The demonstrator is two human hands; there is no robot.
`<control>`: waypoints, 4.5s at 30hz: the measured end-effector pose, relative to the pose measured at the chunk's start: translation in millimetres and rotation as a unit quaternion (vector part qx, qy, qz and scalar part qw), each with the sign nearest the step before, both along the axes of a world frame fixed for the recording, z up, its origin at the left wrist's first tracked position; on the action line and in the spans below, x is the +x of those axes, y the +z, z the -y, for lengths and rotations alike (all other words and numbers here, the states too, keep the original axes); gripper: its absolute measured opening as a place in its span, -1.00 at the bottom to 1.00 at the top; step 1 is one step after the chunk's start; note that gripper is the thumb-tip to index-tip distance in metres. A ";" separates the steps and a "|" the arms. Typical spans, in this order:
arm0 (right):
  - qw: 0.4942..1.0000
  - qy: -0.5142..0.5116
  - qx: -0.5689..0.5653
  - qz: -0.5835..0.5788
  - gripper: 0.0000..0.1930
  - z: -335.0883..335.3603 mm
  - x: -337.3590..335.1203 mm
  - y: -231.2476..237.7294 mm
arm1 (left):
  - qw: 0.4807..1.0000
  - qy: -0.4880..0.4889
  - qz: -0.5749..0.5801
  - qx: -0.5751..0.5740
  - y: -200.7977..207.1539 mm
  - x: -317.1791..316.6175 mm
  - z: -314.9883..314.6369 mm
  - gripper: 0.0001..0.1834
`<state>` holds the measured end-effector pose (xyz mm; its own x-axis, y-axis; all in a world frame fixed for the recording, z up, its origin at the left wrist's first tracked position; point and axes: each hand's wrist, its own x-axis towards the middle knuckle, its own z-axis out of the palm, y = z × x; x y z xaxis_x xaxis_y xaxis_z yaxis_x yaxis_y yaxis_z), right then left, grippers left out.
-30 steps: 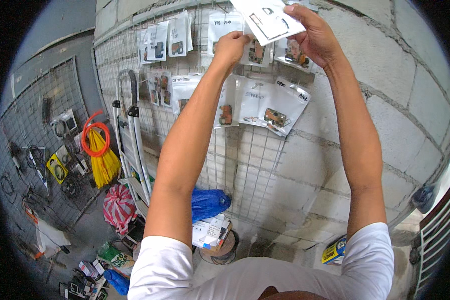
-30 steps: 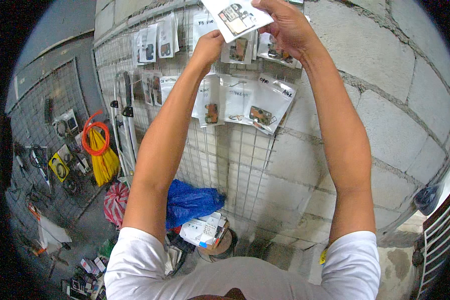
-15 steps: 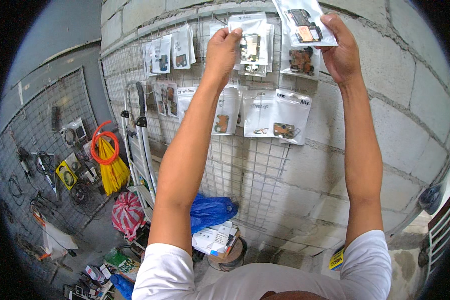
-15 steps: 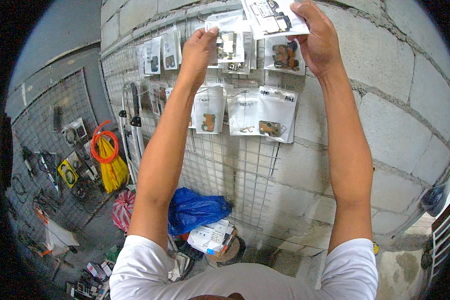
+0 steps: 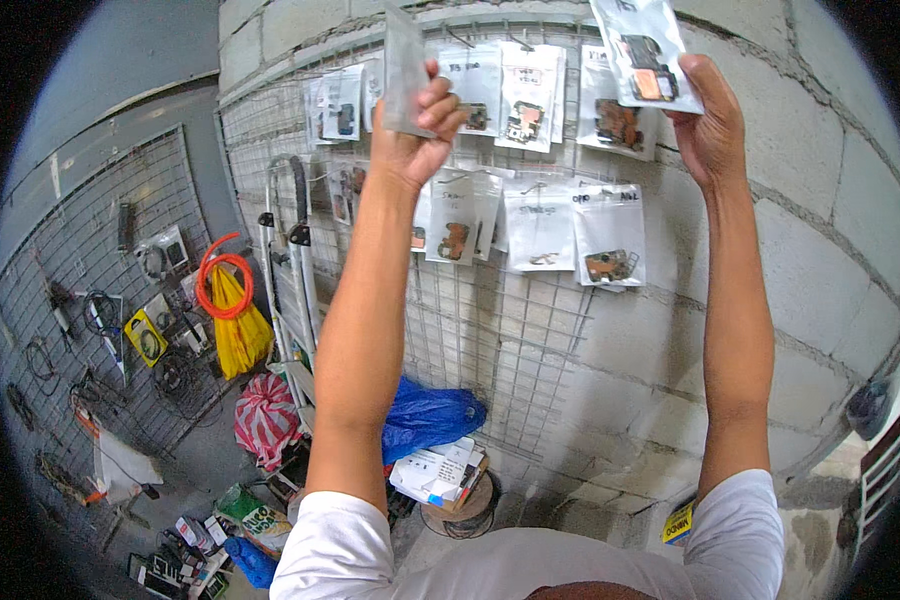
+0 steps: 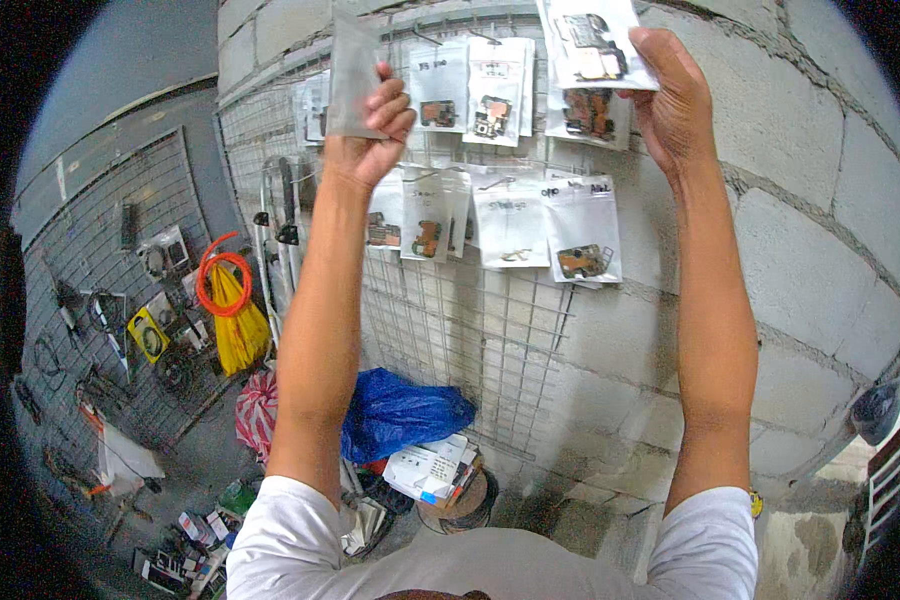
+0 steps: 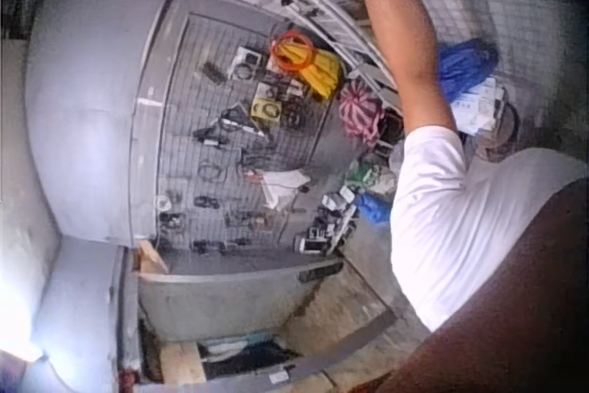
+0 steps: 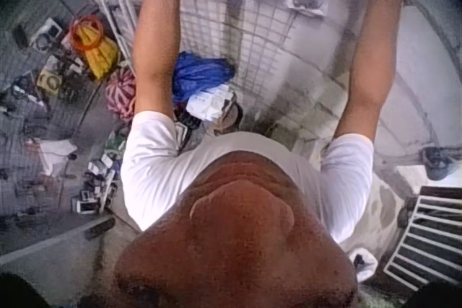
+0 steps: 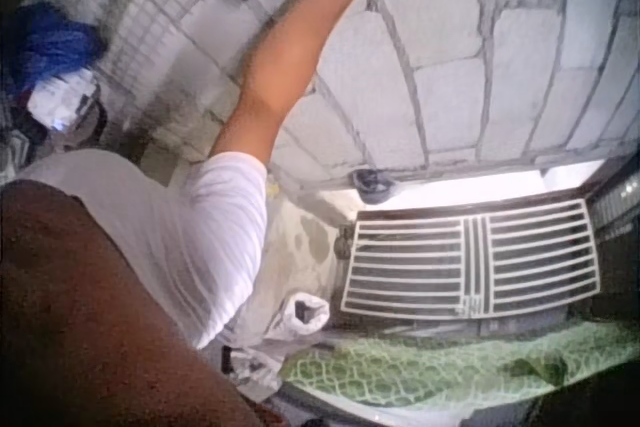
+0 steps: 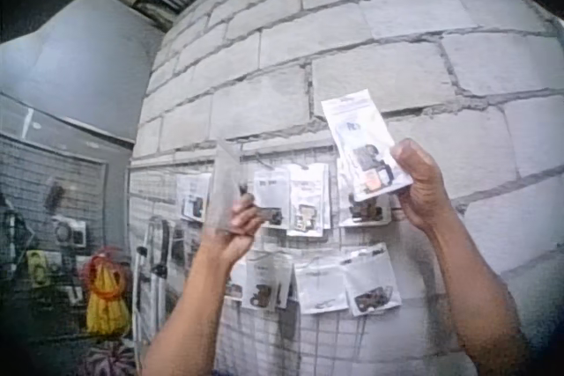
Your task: The person moves from a front counter area into a back storage room and organizes small electronic parts in plastic bags hanging on a wall grid. They repeatedly pick up, inspect, and rehang the bags, adjusting their positions on the grid.
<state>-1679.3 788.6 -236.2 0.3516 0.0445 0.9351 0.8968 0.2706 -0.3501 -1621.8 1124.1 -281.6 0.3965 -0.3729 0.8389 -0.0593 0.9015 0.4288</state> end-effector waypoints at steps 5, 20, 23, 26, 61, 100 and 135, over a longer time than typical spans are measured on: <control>1.000 0.006 0.001 -0.022 -0.77 6.5 3.6 -6.6 | 0.985 -0.166 0.035 -0.006 -13.4 -12.6 12.0 -0.67; 0.997 -0.027 -0.018 -0.066 -0.62 -20.8 -20.0 -23.3 | 0.837 0.542 -0.011 -0.070 -29.6 -57.3 21.6 -0.76; 0.997 -0.025 -0.022 -0.075 -0.49 -35.5 -31.3 -52.9 | 0.957 0.283 0.023 -0.055 -61.1 -60.5 -0.3 -0.76; 0.985 0.066 -0.082 -0.137 -0.45 -22.9 -35.0 -87.6 | 0.993 -0.029 0.065 -0.090 -87.4 -71.5 2.4 -0.77; 0.900 0.250 -0.117 -0.338 -0.60 -150.5 -47.6 -239.5 | 0.810 0.534 -0.129 0.208 -161.7 -156.1 17.6 -0.67; 0.948 0.075 -0.079 -0.299 -0.73 -123.3 -42.5 -227.7 | 0.800 0.519 -0.109 0.280 -181.6 -146.3 44.4 -0.64; 0.923 -0.356 -0.147 0.018 -0.61 -108.9 48.5 -2.5 | 0.732 0.676 -0.052 0.067 -166.2 -161.5 -10.8 -0.30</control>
